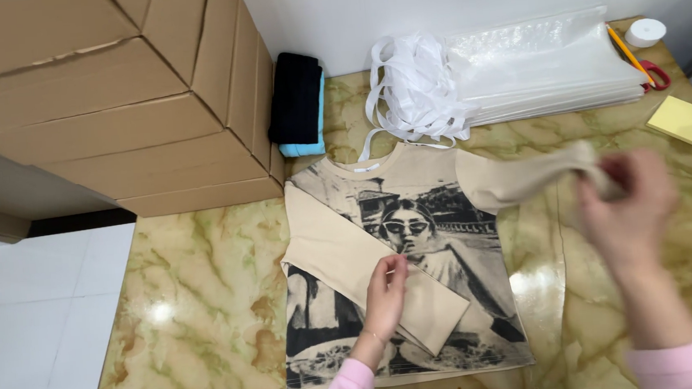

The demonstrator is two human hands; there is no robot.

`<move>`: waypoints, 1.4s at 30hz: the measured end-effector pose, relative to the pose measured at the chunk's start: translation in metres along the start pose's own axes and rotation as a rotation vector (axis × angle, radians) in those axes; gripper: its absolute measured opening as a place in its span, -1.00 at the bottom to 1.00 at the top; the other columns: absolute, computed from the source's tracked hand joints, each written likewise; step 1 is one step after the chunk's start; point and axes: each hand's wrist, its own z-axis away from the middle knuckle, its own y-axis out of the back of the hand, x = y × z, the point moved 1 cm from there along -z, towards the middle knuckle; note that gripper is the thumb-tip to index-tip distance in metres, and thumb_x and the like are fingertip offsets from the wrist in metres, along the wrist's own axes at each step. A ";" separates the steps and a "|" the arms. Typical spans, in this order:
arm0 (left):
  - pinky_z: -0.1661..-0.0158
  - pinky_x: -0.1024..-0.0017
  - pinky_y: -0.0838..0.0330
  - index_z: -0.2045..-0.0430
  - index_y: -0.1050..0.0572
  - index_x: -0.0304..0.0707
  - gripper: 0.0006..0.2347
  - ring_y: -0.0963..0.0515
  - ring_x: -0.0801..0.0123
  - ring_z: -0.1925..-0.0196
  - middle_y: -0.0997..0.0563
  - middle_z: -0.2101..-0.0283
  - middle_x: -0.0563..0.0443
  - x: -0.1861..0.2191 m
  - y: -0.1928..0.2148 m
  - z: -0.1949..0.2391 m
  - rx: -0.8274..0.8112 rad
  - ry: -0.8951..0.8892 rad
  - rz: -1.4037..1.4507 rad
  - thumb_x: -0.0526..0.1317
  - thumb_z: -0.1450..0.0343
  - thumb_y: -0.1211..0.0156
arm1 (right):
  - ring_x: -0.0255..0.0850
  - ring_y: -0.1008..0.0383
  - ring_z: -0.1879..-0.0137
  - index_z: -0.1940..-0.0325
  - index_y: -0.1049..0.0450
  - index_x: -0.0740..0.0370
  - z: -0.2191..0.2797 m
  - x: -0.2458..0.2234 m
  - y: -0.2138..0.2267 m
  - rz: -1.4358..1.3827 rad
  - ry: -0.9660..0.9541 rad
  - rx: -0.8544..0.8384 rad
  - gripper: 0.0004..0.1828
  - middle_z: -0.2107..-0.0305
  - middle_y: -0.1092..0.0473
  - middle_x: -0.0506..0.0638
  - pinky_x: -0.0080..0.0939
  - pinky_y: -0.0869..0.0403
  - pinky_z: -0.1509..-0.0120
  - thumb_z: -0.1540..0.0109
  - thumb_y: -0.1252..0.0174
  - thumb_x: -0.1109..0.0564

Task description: The person takes a beige long-sleeved shirt with a graphic print from a hanger, lays it on a table, and folds it neatly. They then repeat the process with a white t-shirt and a grey t-shirt, folding each one and stacking them on the table.

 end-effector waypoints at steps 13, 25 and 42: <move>-0.39 0.18 -0.17 -0.32 -0.30 -0.12 -0.34 -0.32 0.07 -0.45 -0.31 -0.39 -0.16 -0.016 0.073 0.011 0.423 0.316 -0.225 0.28 -0.40 -0.02 | -0.11 -0.48 -0.32 -0.18 -0.63 -0.20 0.128 -0.101 -0.094 -0.396 -0.032 -1.065 -0.47 -0.22 -0.44 -0.07 0.00 -0.35 -0.47 -0.11 -0.48 -0.09; -0.19 0.01 -0.25 0.32 -0.63 -0.14 -0.84 -0.38 0.03 -0.23 -0.56 -0.07 -0.07 -0.032 0.042 -0.012 0.248 -0.468 -0.943 -0.25 -0.27 -0.28 | 0.15 -0.59 -0.13 -0.03 -0.38 0.08 0.132 0.063 -0.189 -0.912 -1.580 -0.440 -0.89 0.02 -0.48 0.40 0.06 -0.58 -0.29 -0.43 -0.08 0.09; 0.03 0.54 -0.45 0.17 -0.54 -0.13 -0.71 -0.60 0.44 0.16 -0.66 0.21 0.09 -0.107 0.156 0.113 0.461 0.195 -0.013 -0.29 -0.25 -0.36 | -0.03 -0.69 -0.01 -0.05 -0.03 -0.24 0.110 0.070 -0.170 -0.762 -1.498 -0.193 -0.41 0.03 -0.54 0.10 0.30 -0.66 -0.17 -0.28 -0.26 0.28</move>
